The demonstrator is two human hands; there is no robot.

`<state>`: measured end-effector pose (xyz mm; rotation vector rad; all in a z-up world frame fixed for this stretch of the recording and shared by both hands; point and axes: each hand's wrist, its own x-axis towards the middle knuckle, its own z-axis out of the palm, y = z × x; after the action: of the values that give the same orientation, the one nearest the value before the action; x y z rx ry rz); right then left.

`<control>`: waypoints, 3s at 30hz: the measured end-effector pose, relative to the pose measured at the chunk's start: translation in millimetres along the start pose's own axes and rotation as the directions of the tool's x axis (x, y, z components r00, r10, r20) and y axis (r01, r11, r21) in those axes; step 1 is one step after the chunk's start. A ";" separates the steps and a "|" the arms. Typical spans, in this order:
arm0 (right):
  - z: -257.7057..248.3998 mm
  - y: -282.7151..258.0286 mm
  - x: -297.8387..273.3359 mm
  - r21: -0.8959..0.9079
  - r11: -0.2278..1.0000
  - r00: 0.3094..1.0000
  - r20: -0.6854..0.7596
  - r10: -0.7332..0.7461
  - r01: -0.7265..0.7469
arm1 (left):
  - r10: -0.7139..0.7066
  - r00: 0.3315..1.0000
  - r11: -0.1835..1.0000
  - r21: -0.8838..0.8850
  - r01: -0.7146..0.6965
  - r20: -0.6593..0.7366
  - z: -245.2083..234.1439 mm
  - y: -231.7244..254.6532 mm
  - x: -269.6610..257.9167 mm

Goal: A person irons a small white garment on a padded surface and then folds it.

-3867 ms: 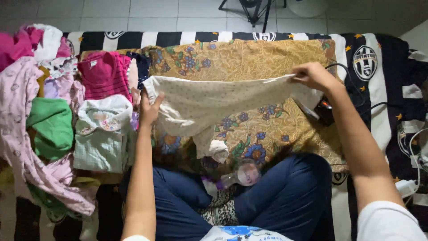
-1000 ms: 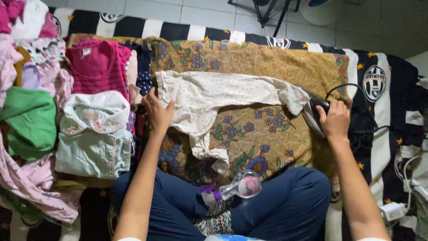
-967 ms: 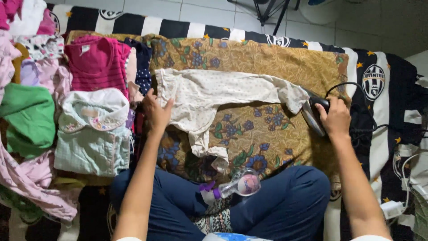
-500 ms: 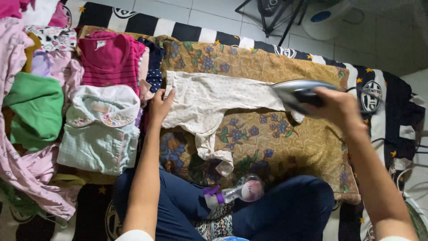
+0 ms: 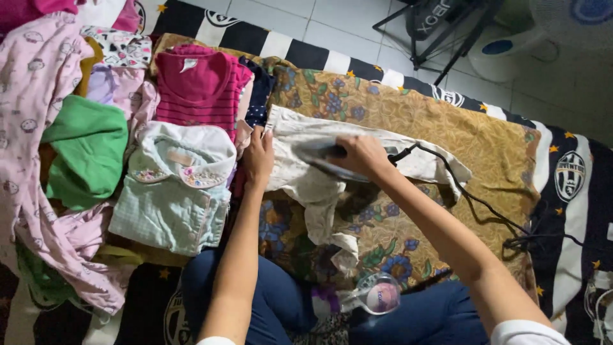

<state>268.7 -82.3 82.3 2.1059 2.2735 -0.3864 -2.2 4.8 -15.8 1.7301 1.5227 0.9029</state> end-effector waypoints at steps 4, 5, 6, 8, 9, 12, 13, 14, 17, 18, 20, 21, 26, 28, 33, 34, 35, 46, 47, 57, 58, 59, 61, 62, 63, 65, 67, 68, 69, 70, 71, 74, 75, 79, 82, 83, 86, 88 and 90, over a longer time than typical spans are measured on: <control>4.2 -22.5 20.5 -0.029 1.000 1.000 0.003 0.003 -0.003 | 0.081 0.995 0.997 0.010 -0.080 -0.056 4.5 -15.4 4.9; 5.6 -26.1 22.4 -0.016 1.000 1.000 0.013 0.005 -0.005 | 0.082 0.993 0.997 0.010 -0.082 -0.079 8.4 -17.7 2.8; 7.2 -28.8 23.6 -0.003 1.000 1.000 0.022 0.006 -0.006 | 0.084 0.991 0.996 0.010 -0.083 -0.102 13.1 -19.7 0.0; 14.9 -24.3 41.2 0.014 0.992 0.991 -0.038 0.129 -0.128 | 0.150 0.979 0.988 0.046 -0.145 -0.140 4.3 -7.0 -0.5; 16.3 -20.5 53.0 0.031 0.970 0.964 -0.107 0.242 -0.240 | 0.223 0.957 0.974 0.082 -0.211 -0.188 0.6 0.9 3.7; 0.5 -29.6 47.2 0.014 0.999 0.995 -0.091 0.040 -0.039 | 0.284 0.927 0.956 0.151 -0.253 -0.246 14.5 -17.4 1.8; -4.3 -33.4 44.4 0.015 0.999 0.995 -0.095 0.043 -0.042 | 0.289 0.926 0.954 0.151 -0.258 -0.244 17.0 -22.1 3.2; -8.6 -36.8 41.5 -0.012 1.000 0.996 -0.086 0.010 -0.011 | 0.299 0.920 0.950 0.169 -0.262 -0.252 20.1 -27.3 4.4; -0.9 -38.8 47.7 -0.024 0.998 0.992 -0.113 0.048 -0.051 | 0.307 0.917 0.944 0.202 -0.260 -0.254 26.0 -34.3 2.2; 4.5 -38.8 53.5 -0.011 0.993 0.980 -0.161 0.117 -0.120 | 0.314 0.914 0.940 0.218 -0.262 -0.256 26.1 -35.3 2.8; 8.4 -35.5 54.3 -0.029 0.998 0.987 -0.152 0.045 -0.050 | 0.329 0.906 0.934 0.230 -0.272 -0.267 28.2 -40.8 2.8; 10.0 -32.9 54.8 -0.048 0.999 0.990 -0.136 -0.025 0.019 | 0.340 0.899 0.930 0.239 -0.279 -0.276 30.5 -43.1 3.8; 18.6 -33.7 67.7 0.000 0.993 0.977 -0.178 0.116 -0.118 | 0.383 0.886 0.905 0.297 -0.304 -0.262 18.0 -31.9 -2.9; 14.1 -30.2 68.6 -0.025 0.988 0.963 -0.227 0.144 -0.153 | 0.396 0.879 0.900 0.304 -0.314 -0.265 18.4 -28.2 2.3; 19.5 -22.2 57.5 -0.033 0.998 0.987 -0.156 0.048 -0.053 | 0.335 0.905 0.933 0.228 -0.278 -0.263 17.5 -27.4 0.3; 20.1 -23.8 61.7 -0.027 0.998 0.988 -0.148 0.049 -0.054 | 0.330 0.908 0.933 0.232 -0.274 -0.257 16.0 -25.4 -2.5; 19.5 -24.1 67.0 -0.015 0.995 0.975 -0.202 0.097 -0.102 | 0.326 0.911 0.935 0.229 -0.271 -0.254 15.3 -22.4 -1.9; -4.7 8.4 5.1 -0.036 0.990 0.984 -0.120 0.131 -0.137 | 0.262 0.948 0.946 0.240 -0.216 -0.181 8.0 -18.2 -5.7; 3.5 30.2 0.3 -0.060 0.985 0.980 -0.128 0.155 -0.164 | 0.266 0.945 0.944 0.252 -0.215 -0.190 7.0 -13.4 -6.4; -34.1 201.3 -190.8 -0.053 0.804 0.799 -0.169 0.577 -0.592 | 0.283 0.947 0.943 0.226 -0.246 -0.154 0.7 -17.2 -14.9; -26.4 222.1 -212.8 -0.047 0.802 0.795 -0.173 0.581 -0.596 | 0.292 0.944 0.940 0.227 -0.254 -0.151 -10.2 -1.7 -20.1; -18.7 242.5 -236.6 -0.066 0.728 0.728 -0.158 0.667 -0.682 | 0.117 0.992 0.982 0.155 -0.109 -0.044 -21.0 14.4 -26.9; -7.1 267.2 -275.3 -0.080 0.639 0.643 -0.148 0.751 -0.765 | -0.047 0.996 0.994 0.102 0.038 0.080 -35.2 28.6 -33.5; -3.0 271.3 -290.0 -0.044 0.583 0.582 -0.148 0.799 -0.811 | -0.145 0.969 0.987 0.101 0.127 0.200 -38.7 26.3 -33.3; 1.3 275.4 -304.4 -0.009 0.524 0.520 -0.144 0.842 -0.852 | -0.239 0.918 0.970 0.112 0.214 0.316 -42.5 24.0 -33.6; -2.5 273.2 -314.1 0.004 0.497 0.495 -0.090 0.864 -0.868 | -0.329 0.820 0.896 -0.120 0.428 0.469 -50.2 28.7 -40.4; 6.8 277.1 -320.1 0.011 0.476 0.476 -0.029 0.879 -0.879 | -0.360 0.692 0.711 -0.296 0.638 0.626 -51.8 21.1 -50.6; 18.0 281.6 -320.8 -0.003 0.477 0.474 -0.126 0.872 -0.879 | -0.251 0.726 0.524 -0.541 0.658 0.640 -49.9 11.6 -56.0; 28.1 287.5 -316.8 -0.012 0.478 0.468 -0.225 0.855 -0.878 | -0.141 0.774 0.279 -0.725 0.630 0.618 -48.1 3.2 -56.7; 30.7 273.0 -312.5 -0.007 0.480 0.469 -0.225 0.854 -0.877 | -0.141 0.776 0.284 -0.726 0.627 0.615 -56.4 35.2 -70.5; 29.7 261.9 -308.0 -0.029 0.574 0.545 -0.356 0.759 -0.818 | -0.142 0.812 0.369 -0.731 0.575 0.567 -61.6 68.2 -84.9; 61.7 239.0 -272.7 -0.121 0.792 0.715 -0.527 0.459 -0.598 | -0.242 0.801 0.561 -0.595 0.576 0.547 -39.3 33.3 -94.4; 78.3 232.6 -258.9 -0.188 0.884 0.782 -0.566 0.259 -0.429 | -0.345 0.751 0.642 -0.442 0.627 0.563 -25.4 -1.5 -93.5; 89.0 195.4 -189.0 0.205 0.920 0.930 -0.083 0.357 -0.334 | -0.429 0.692 0.702 -0.269 0.660 0.580 -18.5 34.7 -111.5; 154.4 268.3 -142.8 0.214 0.902 0.863 -0.275 0.424 -0.375 | -0.402 0.651 0.601 -0.351 0.718 0.644 -31.9 68.7 -120.0; 114.6 247.4 -147.8 0.201 0.935 0.798 -0.486 0.355 -0.294 | -0.369 0.656 0.484 -0.466 0.740 0.659 -37.8 97.0 -123.2; 46.2 155.5 -152.7 0.232 0.955 0.786 -0.548 0.287 -0.187 | -0.169 0.731 0.462 -0.602 0.651 0.661 -24.4 78.0 -93.9; 27.2 77.7 -169.6 0.302 0.936 0.870 -0.394 0.295 -0.181 | -0.009 0.756 0.549 -0.629 0.550 0.654 -4.9 53.3 -79.0; 9.6 -4.4 -189.9 0.510 0.833 0.976 0.093 0.195 -0.215 | 0.568 0.708 0.814 -0.163 -0.557 0.421 13.3 53.1 -70.8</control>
<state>280.1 -270.5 108.0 2.5115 2.0507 -1.1299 31.6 -71.8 15.9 2.2468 0.6672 0.7082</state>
